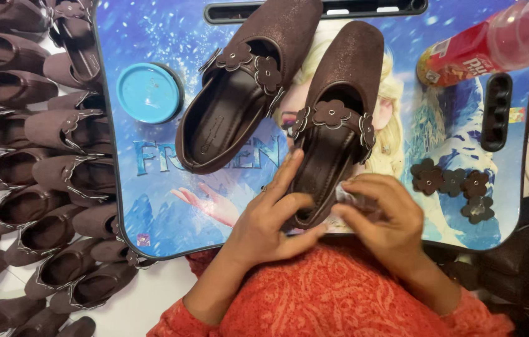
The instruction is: The person wipes the exterior and interior of multiple brown shoes with a small white cloth. They handle the shoes one at a time, turning them over to clean different surfaces, and place cleaned shoes on a Frozen-themed tray.
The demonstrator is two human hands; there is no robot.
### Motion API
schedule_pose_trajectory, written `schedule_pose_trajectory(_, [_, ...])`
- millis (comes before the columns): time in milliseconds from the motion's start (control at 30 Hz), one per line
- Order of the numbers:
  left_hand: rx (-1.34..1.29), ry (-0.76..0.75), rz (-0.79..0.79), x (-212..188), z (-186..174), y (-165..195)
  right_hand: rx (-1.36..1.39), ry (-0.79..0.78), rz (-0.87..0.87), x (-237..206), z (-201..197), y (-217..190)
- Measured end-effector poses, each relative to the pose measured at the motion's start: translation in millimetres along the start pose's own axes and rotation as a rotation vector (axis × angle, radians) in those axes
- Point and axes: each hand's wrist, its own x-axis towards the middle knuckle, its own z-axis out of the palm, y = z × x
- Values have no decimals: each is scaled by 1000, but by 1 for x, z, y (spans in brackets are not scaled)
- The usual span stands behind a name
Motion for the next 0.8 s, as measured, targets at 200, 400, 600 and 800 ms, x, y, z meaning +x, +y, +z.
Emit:
schedule_pose_trajectory(200, [-308, 272, -165, -12, 13, 3, -146, 63, -185, -10, -3, -10])
schedule_pose_trajectory(400, [-737, 438, -223, -14, 23, 2, -283, 8, -388, -5, 9, -35])
schedule_pose_trajectory(600, [-969, 475, -239, -16, 23, -1, -325, 25, -483, 9, 10, -32])
schedule_pose_trajectory(800, [-1027, 485, -244, -17, 22, -4, -227, -150, -527, -2, 8, -37])
